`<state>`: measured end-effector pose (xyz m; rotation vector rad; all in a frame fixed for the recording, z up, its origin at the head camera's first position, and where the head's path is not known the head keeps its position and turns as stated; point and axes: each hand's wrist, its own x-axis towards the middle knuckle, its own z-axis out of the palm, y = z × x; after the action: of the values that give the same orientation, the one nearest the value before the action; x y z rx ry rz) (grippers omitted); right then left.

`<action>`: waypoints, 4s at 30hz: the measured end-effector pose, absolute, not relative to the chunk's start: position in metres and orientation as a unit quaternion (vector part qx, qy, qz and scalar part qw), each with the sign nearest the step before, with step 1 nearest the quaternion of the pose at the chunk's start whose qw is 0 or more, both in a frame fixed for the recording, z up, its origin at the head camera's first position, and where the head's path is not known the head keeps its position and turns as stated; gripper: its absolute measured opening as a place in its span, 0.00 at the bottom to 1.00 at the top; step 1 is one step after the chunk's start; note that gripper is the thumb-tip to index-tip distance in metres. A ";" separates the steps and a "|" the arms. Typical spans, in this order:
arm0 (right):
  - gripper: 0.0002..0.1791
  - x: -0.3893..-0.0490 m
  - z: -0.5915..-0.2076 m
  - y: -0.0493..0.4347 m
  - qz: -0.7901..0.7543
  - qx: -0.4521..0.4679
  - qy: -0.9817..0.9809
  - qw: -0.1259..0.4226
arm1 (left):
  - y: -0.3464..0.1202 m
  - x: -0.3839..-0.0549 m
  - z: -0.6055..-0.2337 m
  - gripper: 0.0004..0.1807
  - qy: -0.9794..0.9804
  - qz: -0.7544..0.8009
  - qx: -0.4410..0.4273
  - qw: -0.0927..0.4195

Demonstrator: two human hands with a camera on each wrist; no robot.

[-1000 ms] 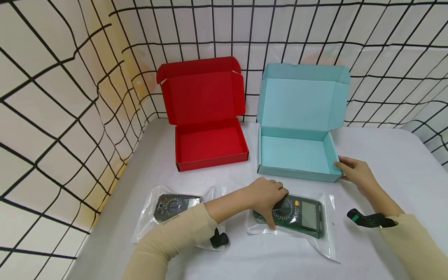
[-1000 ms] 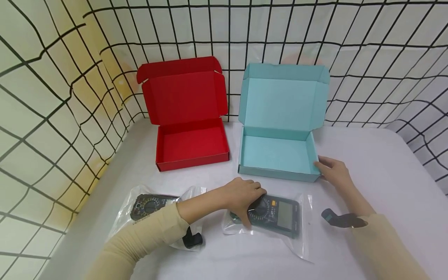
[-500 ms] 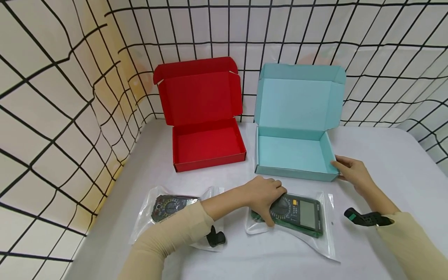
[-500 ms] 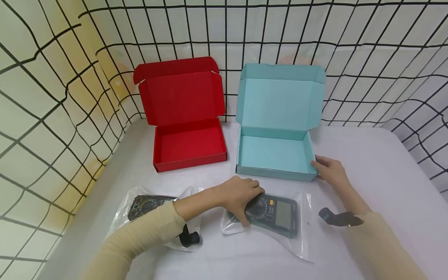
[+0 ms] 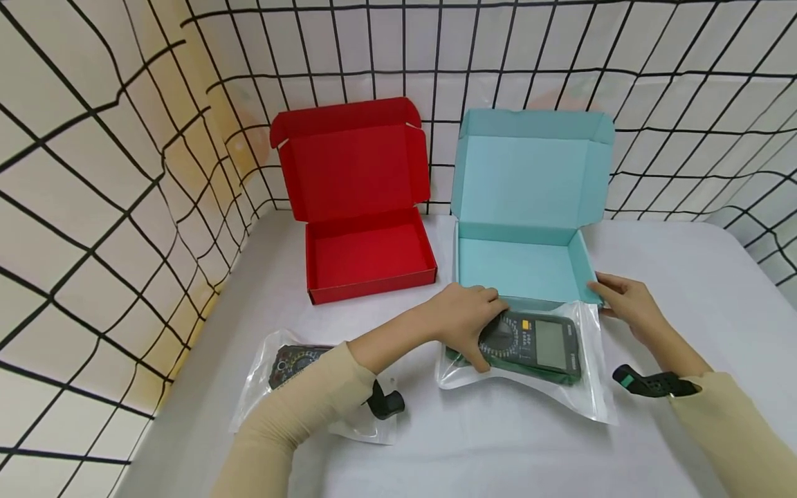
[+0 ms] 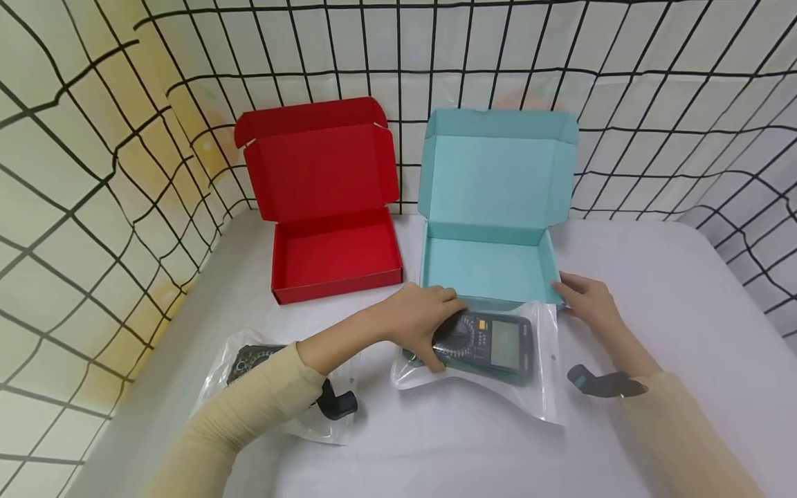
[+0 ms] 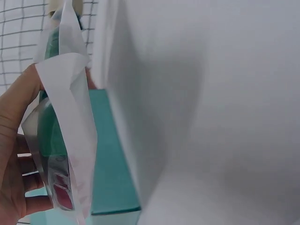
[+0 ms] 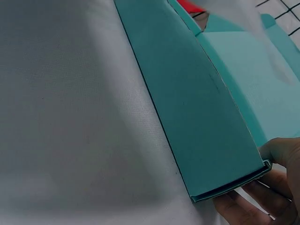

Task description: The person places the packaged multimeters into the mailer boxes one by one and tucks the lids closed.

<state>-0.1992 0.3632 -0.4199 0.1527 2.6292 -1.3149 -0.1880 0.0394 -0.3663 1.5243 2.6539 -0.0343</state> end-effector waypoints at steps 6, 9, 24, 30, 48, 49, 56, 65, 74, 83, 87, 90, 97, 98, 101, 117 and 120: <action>0.41 -0.200 -0.419 0.363 -0.441 0.052 0.891 0.089 | 0.037 -0.195 -0.353 0.47 0.875 -0.009 0.482 0.042; 0.41 -0.200 -0.418 0.363 -0.446 0.055 0.889 0.089 | 0.036 -0.196 -0.351 0.46 0.873 -0.020 0.486 0.040; 0.38 -0.203 -0.419 0.357 -0.444 0.080 0.889 0.078 | 0.045 -0.222 -0.338 0.45 0.880 -0.037 0.471 0.042; 0.41 -0.208 -0.425 0.363 -0.446 0.077 0.889 0.074 | 0.050 -0.244 -0.319 0.46 0.885 -0.044 0.460 0.044; 0.40 -0.202 -0.422 0.364 -0.453 0.088 0.883 0.086 | 0.064 -0.286 -0.323 0.45 0.903 -0.009 0.420 0.087; 0.39 -0.201 -0.420 0.363 -0.454 0.089 0.882 0.090 | 0.065 -0.290 -0.324 0.45 0.905 -0.010 0.415 0.091; 0.40 -0.201 -0.415 0.359 -0.443 0.099 0.886 0.099 | 0.070 -0.309 -0.326 0.43 0.913 -0.020 0.395 0.097; 0.40 -0.199 -0.413 0.357 -0.451 0.108 0.880 0.104 | 0.080 -0.314 -0.335 0.41 0.913 -0.047 0.397 0.084; 0.39 -0.199 -0.414 0.358 -0.465 0.104 0.873 0.104 | 0.098 -0.315 -0.354 0.44 0.912 -0.070 0.398 0.067; 0.41 -0.198 -0.412 0.357 -0.451 0.098 0.881 0.103 | 0.104 -0.315 -0.372 0.43 0.911 -0.048 0.402 0.078; 0.40 -0.198 -0.411 0.356 -0.454 0.098 0.879 0.102 | 0.103 -0.314 -0.376 0.45 0.914 -0.042 0.394 0.090; 0.40 -0.197 -0.411 0.356 -0.455 0.098 0.879 0.104 | 0.102 -0.314 -0.377 0.45 0.915 -0.028 0.388 0.105; 0.40 -0.197 -0.414 0.359 -0.459 0.090 0.878 0.102 | 0.097 -0.319 -0.387 0.47 0.919 0.026 0.360 0.160; 0.40 -0.197 -0.413 0.359 -0.458 0.088 0.879 0.104 | 0.095 -0.320 -0.389 0.48 0.919 0.040 0.355 0.169; 0.40 -0.197 -0.413 0.359 -0.456 0.092 0.879 0.103 | 0.089 -0.321 -0.395 0.48 0.916 0.083 0.345 0.187; 0.44 -0.202 -0.415 0.359 -0.466 0.121 0.871 0.097 | 0.065 -0.318 -0.388 0.45 0.905 0.202 0.351 0.131; 0.45 -0.203 -0.413 0.361 -0.458 0.110 0.875 0.108 | 0.059 -0.320 -0.382 0.40 0.907 0.206 0.356 0.088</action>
<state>-0.2030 0.3606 -0.4127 0.3249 2.5754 -1.3473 -0.3199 0.0593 -0.3824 1.0603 2.7004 0.6147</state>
